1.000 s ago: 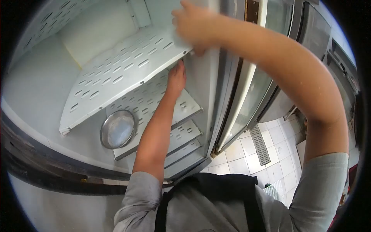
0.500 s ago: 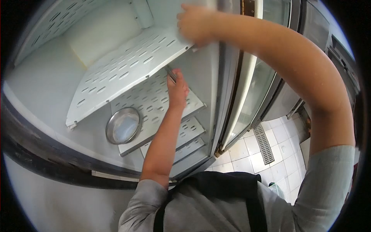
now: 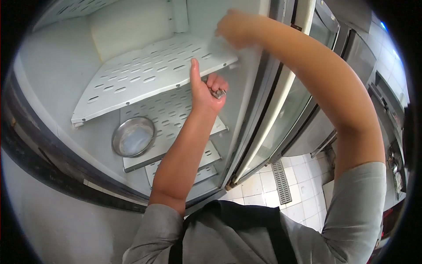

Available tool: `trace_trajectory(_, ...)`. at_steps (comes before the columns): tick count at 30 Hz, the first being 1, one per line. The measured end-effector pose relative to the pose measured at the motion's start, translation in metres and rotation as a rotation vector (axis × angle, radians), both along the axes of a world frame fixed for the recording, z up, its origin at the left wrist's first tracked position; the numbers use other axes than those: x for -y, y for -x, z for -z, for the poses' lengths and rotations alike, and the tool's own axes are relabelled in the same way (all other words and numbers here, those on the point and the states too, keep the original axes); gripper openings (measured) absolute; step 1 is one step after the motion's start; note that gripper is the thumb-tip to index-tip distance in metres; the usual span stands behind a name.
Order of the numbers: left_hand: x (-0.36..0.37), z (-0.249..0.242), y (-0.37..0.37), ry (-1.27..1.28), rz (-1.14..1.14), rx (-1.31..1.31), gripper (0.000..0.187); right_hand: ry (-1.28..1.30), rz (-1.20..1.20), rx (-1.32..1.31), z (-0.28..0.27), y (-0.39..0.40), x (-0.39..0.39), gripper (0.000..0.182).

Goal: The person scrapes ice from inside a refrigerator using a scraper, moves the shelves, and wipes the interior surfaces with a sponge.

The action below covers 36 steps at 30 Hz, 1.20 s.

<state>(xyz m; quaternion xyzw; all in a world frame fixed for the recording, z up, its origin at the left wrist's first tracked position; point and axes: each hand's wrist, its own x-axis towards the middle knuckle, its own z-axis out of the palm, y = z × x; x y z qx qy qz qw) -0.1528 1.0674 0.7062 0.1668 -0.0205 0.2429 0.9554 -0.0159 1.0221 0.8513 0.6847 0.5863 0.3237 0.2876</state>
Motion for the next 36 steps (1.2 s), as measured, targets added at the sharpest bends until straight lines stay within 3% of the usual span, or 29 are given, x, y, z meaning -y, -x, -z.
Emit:
trace_trajectory(2,0.000,-0.007,0.002,0.038,0.024,0.012,0.057,0.039,0.066,0.155,-0.003,0.053,0.029,0.058)
trace_trajectory(5,0.002,-0.015,0.007,0.156,0.073,-0.025,0.060,0.112,0.259,0.177,-0.015,0.088,0.039,0.035)
trace_trajectory(8,-0.007,-0.018,0.003,0.148,0.084,-0.013,0.060,0.073,0.228,0.070,-0.011,0.067,0.028,0.060)
trace_trajectory(11,-0.003,-0.023,0.009,0.153,0.063,-0.015,0.058,0.086,0.274,-0.086,-0.020,0.051,0.013,0.060)
trace_trajectory(14,0.000,-0.025,0.015,0.159,0.073,0.000,0.054,0.093,0.174,0.215,-0.022,0.073,0.027,0.048)
trace_trajectory(17,-0.004,-0.023,0.015,0.134,0.136,0.062,0.049,0.174,0.147,0.224,-0.033,0.070,0.030,0.032)
trace_trajectory(20,-0.014,-0.011,0.010,0.082,0.170,0.077,0.039,0.009,0.001,0.255,-0.027,0.024,-0.004,0.031)
trace_trajectory(23,-0.026,0.005,0.005,-0.072,0.174,0.143,0.026,-0.160,-0.388,-0.157,0.008,0.045,0.027,0.033)
trace_trajectory(25,-0.025,0.009,0.007,-0.160,0.168,0.181,0.018,-0.068,-0.388,-0.177,0.032,0.095,0.048,0.024)
trace_trajectory(29,-0.035,0.028,0.006,-0.187,0.258,0.201,0.017,-0.415,-0.551,-0.122,0.071,0.067,0.023,0.016)
trace_trajectory(31,-0.046,0.072,-0.003,-0.374,0.152,0.014,0.004,-0.612,-0.522,-0.135,0.080,0.081,0.019,0.013)
trace_trajectory(32,-0.052,0.087,-0.006,-0.473,0.094,-0.083,0.009,-0.719,-0.509,-0.143,0.087,0.087,0.015,0.012)
trace_trajectory(34,-0.048,0.098,-0.015,-0.829,-0.245,-0.442,0.023,-0.941,-0.581,-0.282,0.106,0.095,0.005,0.009)
trace_trajectory(35,-0.040,0.097,-0.030,-1.267,-0.810,-0.280,0.032,-1.045,-0.590,-0.359,0.117,0.100,-0.001,0.008)
trace_trajectory(36,-0.042,0.095,-0.044,-1.431,-1.035,-0.317,0.031,-1.150,-0.602,-0.443,0.122,0.103,-0.006,0.008)
